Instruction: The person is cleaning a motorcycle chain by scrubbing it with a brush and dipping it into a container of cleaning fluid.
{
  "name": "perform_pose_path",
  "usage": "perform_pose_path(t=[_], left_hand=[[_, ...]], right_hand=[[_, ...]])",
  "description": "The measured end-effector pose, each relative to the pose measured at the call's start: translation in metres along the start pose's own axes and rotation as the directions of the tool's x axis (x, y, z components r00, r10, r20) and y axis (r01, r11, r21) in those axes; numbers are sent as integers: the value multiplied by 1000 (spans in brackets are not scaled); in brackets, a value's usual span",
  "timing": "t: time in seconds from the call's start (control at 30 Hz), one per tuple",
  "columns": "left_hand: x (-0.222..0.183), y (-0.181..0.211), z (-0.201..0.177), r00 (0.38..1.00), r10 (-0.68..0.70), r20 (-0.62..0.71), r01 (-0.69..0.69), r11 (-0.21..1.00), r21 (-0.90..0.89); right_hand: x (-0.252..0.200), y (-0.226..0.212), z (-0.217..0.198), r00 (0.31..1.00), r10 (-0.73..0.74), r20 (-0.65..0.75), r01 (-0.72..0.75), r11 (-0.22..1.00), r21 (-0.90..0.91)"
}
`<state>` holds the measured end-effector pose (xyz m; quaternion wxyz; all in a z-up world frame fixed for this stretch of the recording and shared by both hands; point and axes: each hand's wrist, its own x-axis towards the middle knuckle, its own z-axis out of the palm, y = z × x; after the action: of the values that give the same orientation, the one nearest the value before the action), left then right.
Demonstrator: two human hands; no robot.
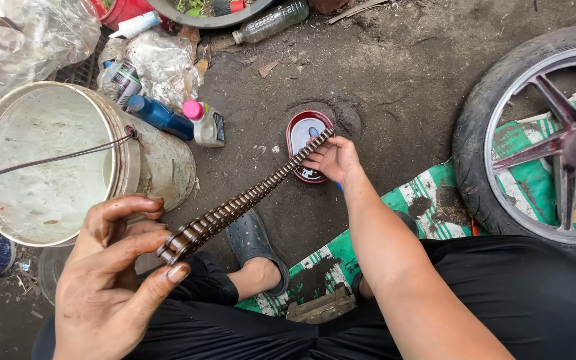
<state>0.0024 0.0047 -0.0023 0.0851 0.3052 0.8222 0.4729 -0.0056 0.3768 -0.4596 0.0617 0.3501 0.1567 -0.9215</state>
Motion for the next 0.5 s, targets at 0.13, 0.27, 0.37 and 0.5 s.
perform_pose_path(t=[0.13,0.27,0.37,0.5], left_hand=[[-2,2,0,1000,-22,2,22,999,40],[-1,-2,-2,1000,-5,24,2,990,139],[2,-8,-6,999,17,40,-25,979,201],[37,-2,-2,997,-19,73,-5,951,308]], right_hand=[[-29,-1,45,994,27,-103,-23,999,43],[-14,3,58,977,-37,-209,19,996,-87],[-8,5,54,968,-129,-214,84,975,-207],[-12,8,57,974,-153,-166,94,944,-316]])
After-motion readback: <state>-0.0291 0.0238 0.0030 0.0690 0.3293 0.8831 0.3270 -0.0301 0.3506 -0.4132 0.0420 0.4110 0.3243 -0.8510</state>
